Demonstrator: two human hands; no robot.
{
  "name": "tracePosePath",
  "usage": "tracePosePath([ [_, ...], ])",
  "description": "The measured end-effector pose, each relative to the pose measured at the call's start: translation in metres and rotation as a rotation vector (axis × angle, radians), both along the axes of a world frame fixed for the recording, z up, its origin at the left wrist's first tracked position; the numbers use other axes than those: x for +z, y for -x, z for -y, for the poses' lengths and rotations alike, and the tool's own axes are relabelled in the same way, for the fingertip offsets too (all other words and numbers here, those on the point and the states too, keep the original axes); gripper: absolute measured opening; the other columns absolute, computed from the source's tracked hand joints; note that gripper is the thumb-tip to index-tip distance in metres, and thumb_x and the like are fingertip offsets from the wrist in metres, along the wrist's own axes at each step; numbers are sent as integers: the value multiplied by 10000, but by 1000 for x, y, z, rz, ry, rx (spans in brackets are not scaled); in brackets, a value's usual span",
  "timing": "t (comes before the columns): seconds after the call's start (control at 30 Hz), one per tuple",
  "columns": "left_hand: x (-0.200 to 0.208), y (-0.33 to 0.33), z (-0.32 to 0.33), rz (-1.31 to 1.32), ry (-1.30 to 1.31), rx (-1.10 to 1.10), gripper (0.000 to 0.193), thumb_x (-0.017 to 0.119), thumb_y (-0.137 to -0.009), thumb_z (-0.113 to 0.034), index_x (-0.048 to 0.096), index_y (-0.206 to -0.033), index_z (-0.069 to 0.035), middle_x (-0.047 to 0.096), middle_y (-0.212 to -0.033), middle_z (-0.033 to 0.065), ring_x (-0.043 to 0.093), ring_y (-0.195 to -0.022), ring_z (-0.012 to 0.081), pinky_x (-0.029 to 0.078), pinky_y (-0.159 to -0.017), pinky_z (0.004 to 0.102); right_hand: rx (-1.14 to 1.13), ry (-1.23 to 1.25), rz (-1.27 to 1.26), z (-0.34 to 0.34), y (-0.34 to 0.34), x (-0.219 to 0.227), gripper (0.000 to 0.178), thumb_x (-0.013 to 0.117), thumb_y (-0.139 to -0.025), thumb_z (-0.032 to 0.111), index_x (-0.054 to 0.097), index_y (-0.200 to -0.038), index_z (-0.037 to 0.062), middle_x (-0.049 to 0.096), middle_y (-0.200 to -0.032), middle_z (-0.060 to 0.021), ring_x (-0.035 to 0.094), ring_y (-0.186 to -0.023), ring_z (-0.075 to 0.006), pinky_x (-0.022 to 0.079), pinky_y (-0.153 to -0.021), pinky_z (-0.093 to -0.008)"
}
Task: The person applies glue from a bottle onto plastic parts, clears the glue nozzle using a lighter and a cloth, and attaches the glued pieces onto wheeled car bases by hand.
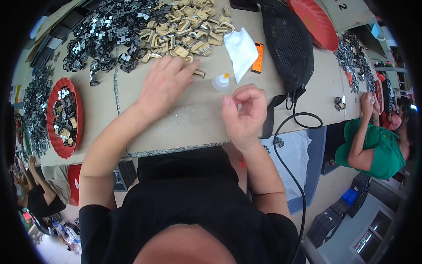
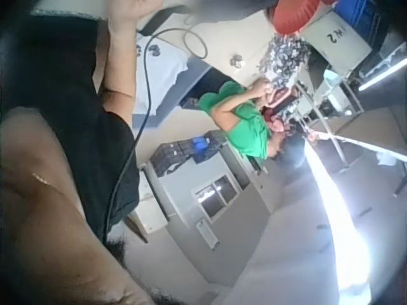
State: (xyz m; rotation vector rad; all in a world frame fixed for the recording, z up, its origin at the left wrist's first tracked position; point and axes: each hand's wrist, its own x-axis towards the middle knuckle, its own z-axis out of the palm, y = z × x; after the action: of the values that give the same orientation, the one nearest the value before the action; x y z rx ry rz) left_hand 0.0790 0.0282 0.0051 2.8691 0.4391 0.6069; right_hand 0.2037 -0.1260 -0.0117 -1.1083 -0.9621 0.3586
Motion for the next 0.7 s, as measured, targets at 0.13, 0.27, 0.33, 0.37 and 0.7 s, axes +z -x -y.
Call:
tracePosePath([
  [0.13, -3, -6, 1, -38, -113, -79, 273, 607, -676, -94, 591, -947, -70, 513, -926, 61, 470, -857, 215, 379, -741, 323, -182, 349, 163, -5, -9, 4, 380, 641, -694, 23, 418, -1002, 16, 478, -930, -78, 470, -781, -140, 387, -744, -258],
  [0.27, -6, 10, 16, 95, 37, -128, 221, 612, -669, -54, 577, -887, -44, 538, -962, 79, 501, -886, 258, 415, -755, 347, -103, 482, 333, -10, -11, 0, 426, 635, -730, 88, 408, -1082, 9, 498, -1097, -133, 503, -971, -240, 379, -874, -316],
  [0.33, -4, 22, 20, 126, 159, -88, 212, 611, -691, -23, 559, -896, -30, 553, -956, 85, 526, -871, 243, 434, -743, 331, -19, 558, 168, -15, -10, -5, 402, 598, -769, 95, 405, -1109, 3, 518, -1059, -129, 521, -935, -237, 401, -840, -313],
  [0.37, -3, 27, 22, 162, 282, -52, 206, 609, -712, 8, 541, -906, -16, 569, -949, 91, 551, -856, 228, 453, -732, 315, -9, 558, 163, -16, -9, -6, 402, 598, -769, 95, 405, -1109, 3, 518, -1059, -129, 521, -935, -237, 401, -840, -313],
  [0.7, -2, 56, 38, 512, 1486, 335, 239, 584, -776, 42, 495, -997, 25, 585, -922, 70, 564, -800, 85, 459, -737, 201, 307, 356, -341, -12, 0, 13, 341, 498, -857, 74, 410, -1172, -21, 523, -995, -80, 526, -875, -137, 437, -706, -248],
])
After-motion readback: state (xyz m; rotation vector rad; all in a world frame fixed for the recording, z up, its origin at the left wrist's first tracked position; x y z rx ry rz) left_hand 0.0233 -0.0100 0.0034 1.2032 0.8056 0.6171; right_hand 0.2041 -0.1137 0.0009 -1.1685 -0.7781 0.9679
